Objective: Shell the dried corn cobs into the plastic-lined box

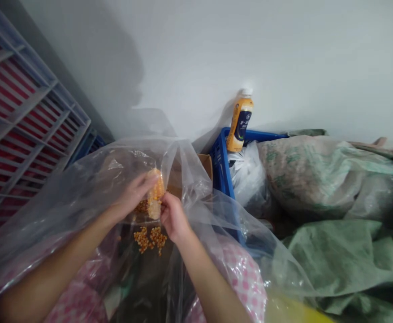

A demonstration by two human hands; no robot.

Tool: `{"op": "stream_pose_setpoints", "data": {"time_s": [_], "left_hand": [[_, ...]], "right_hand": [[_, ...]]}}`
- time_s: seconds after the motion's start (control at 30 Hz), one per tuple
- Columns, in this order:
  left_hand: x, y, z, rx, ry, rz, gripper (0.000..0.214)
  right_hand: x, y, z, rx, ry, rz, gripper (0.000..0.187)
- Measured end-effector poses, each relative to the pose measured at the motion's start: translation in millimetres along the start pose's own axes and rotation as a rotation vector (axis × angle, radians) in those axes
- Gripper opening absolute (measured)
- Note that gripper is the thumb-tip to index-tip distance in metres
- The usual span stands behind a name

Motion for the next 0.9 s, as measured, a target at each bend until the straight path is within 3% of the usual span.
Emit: {"op": "stream_pose_setpoints", "data": {"time_s": [0.23, 0.43, 0.9], "left_hand": [[-0.2, 1.8, -0.5, 0.016, -0.033, 0.011, 0.042], [6.0, 2.2, -3.2, -0.022, -0.035, -0.058, 0.047], [1.3, 2.3, -0.3, 0.016, -0.040, -0.037, 0.041]], "right_hand": [[1.4, -1.7, -0.1, -0.003, -0.053, 0.037, 0.007], [-3.6, -1.5, -5.0, 0.000, 0.030, 0.008, 0.010], [-1.6, -0.1, -3.3, -0.069, -0.075, -0.046, 0.004]]}}
Point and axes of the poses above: each hand's wrist, its own z-axis towards the middle knuckle, its own y-axis out of the palm, x = y × z, the point moved 6 cm from there along z, towards the middle knuckle, and after that the axes turned 8 degrees about -y, right-handed, at the moved point
